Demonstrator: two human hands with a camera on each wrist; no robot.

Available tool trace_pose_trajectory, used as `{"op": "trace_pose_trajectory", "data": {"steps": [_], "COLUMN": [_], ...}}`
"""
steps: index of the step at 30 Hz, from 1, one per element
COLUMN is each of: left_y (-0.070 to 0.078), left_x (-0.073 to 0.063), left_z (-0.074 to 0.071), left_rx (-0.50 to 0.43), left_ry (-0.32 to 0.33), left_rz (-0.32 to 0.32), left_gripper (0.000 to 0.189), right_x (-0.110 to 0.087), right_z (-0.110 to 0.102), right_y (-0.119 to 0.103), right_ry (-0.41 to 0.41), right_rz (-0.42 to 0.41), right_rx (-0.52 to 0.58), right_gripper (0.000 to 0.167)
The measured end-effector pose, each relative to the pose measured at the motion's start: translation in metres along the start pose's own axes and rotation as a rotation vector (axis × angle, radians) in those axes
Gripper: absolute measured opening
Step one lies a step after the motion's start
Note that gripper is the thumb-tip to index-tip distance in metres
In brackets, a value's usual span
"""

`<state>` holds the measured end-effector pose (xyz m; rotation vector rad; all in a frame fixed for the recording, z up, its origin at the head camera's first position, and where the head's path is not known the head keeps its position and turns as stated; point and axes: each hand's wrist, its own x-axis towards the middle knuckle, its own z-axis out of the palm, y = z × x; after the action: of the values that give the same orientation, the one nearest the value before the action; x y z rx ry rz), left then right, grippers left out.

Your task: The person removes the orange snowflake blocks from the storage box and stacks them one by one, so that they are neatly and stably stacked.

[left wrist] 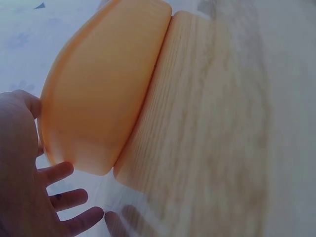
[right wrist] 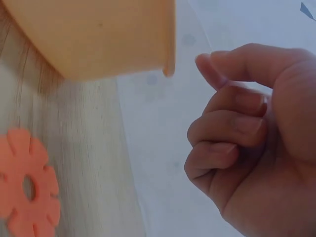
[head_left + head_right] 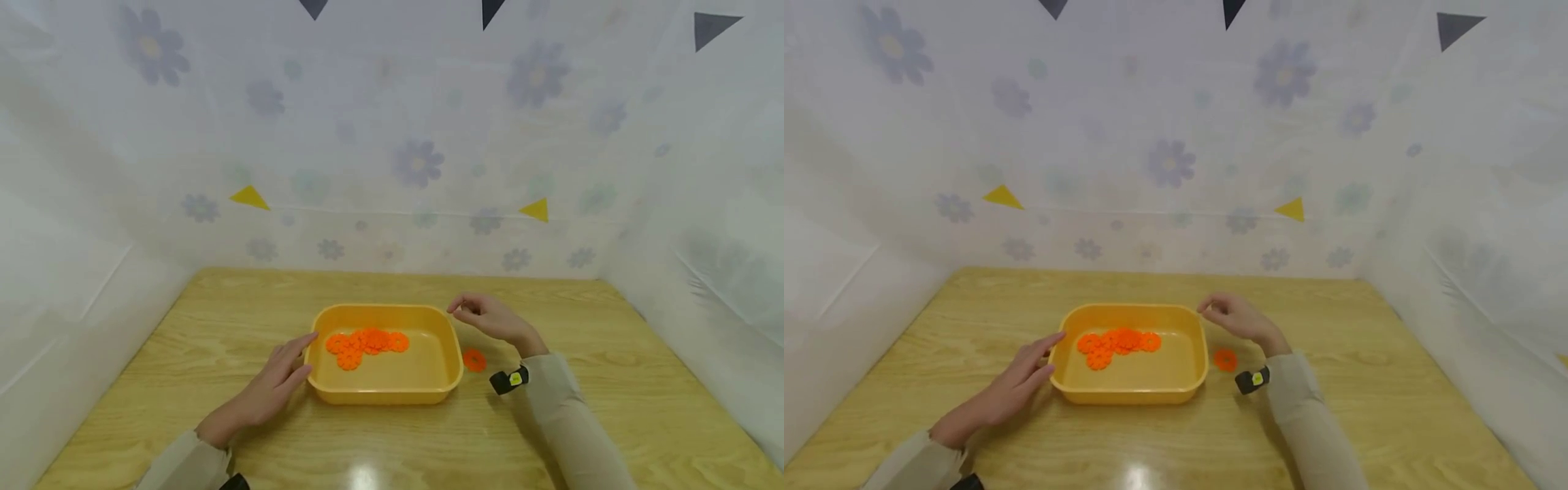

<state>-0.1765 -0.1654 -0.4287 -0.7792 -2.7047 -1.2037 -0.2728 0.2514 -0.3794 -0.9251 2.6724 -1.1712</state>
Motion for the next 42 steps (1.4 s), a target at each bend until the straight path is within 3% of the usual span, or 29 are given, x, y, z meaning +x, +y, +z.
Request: {"op": "trace_pose_trajectory", "data": {"steps": [10, 18, 27, 36, 42], "left_y": [-0.002, -0.003, -0.001, 0.000, 0.000], "left_x": [0.001, -0.002, -0.004, 0.003, 0.002], "left_z": [-0.004, -0.008, -0.008, -0.004, -0.003], "left_rx": [-0.013, -0.013, -0.004, -0.027, -0.024], "left_ry": [-0.006, -0.011, 0.001, -0.011, -0.019], "left_rz": [0.010, 0.006, -0.001, 0.013, 0.002], "left_gripper": [0.049, 0.050, 0.049, 0.050, 0.050], "right_x": [0.014, 0.036, 0.044, 0.046, 0.045], "right_z": [0.005, 0.023, 0.033, 0.039, 0.048], "right_y": [-0.055, -0.026, -0.029, -0.031, -0.034], "right_ry": [-0.013, -0.028, -0.021, -0.073, -0.133], "right_rz": [0.021, -0.043, -0.147, -0.103, -0.110], "right_rx": [0.060, 0.019, 0.045, -0.037, -0.180], "right_gripper": [0.020, 0.020, 0.020, 0.021, 0.023]}}
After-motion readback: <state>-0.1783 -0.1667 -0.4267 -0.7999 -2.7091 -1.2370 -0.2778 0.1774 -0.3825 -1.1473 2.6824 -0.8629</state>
